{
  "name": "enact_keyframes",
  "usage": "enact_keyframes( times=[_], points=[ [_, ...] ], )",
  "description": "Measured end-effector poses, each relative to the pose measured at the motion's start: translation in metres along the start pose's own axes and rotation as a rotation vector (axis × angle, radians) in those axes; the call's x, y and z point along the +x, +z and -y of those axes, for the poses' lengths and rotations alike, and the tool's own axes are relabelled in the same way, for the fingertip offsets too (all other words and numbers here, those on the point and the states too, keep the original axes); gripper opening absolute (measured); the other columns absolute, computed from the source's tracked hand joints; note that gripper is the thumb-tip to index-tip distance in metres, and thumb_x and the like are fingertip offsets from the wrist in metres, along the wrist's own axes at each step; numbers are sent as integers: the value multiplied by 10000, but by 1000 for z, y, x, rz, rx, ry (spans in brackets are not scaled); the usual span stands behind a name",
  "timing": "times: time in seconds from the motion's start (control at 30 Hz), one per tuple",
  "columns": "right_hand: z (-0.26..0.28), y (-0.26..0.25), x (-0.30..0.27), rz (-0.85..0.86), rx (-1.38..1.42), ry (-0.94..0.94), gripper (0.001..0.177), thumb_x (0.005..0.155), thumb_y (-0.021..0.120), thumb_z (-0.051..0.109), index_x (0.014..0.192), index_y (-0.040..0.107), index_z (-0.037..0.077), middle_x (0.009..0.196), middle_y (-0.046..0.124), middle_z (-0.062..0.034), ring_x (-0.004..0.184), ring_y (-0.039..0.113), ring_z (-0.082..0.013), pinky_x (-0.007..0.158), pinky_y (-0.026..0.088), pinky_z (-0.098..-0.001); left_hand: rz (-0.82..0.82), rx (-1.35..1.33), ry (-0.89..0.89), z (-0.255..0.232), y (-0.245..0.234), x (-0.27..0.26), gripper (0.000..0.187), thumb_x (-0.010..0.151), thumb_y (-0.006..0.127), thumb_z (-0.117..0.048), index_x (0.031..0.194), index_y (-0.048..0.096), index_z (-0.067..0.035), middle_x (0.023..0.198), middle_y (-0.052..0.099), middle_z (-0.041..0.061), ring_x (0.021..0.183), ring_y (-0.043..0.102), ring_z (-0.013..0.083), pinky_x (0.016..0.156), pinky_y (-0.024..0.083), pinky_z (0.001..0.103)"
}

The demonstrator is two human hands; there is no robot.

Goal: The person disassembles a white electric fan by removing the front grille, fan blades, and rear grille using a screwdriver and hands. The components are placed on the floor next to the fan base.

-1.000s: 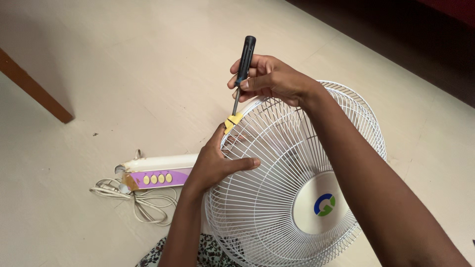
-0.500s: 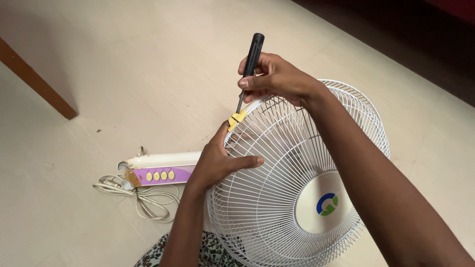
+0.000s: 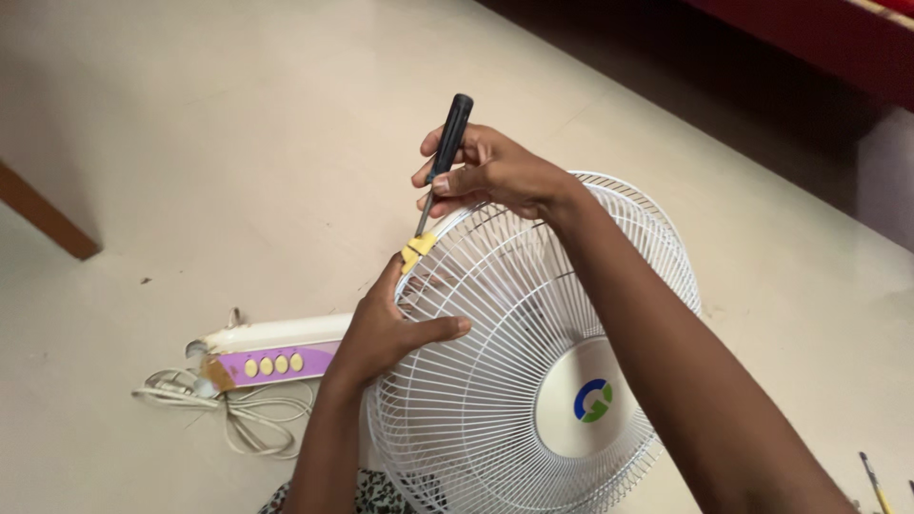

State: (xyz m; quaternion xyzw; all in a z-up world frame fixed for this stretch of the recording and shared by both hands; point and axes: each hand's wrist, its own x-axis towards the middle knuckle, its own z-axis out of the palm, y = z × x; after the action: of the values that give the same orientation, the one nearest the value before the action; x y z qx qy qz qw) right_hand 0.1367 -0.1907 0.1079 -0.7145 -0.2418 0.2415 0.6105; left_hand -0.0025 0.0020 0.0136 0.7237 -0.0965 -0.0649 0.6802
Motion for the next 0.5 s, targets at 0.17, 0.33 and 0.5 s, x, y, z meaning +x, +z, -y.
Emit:
enact_keyframes(
  times=[0.17,0.33,0.5],
  points=[
    [0,-2,3,36,36,21,406,926,611,-54,1287,437,9,1173,690,-209,1059,744,-316,913,620,-373,0,-26,-39,-3,1,0,1094,507,911,-390,1462,485,-70,1283,710,145,1231,671,260,1048,499,397],
    [9,2,4,50,88,85,360,932,572,-50,1244,423,52,1119,694,-202,1063,742,-322,934,640,-370,-5,-30,-13,-2,-1,1,1130,511,920,-378,1477,447,-32,1307,689,153,1254,650,262,1072,478,399],
    [15,16,3,-37,-65,130,306,954,660,77,1152,428,102,1054,702,-169,1010,756,-271,890,640,-340,3,-35,-34,2,-1,1,1141,501,912,-379,1483,447,-28,1309,691,166,1262,650,274,1071,475,404]
  ],
)
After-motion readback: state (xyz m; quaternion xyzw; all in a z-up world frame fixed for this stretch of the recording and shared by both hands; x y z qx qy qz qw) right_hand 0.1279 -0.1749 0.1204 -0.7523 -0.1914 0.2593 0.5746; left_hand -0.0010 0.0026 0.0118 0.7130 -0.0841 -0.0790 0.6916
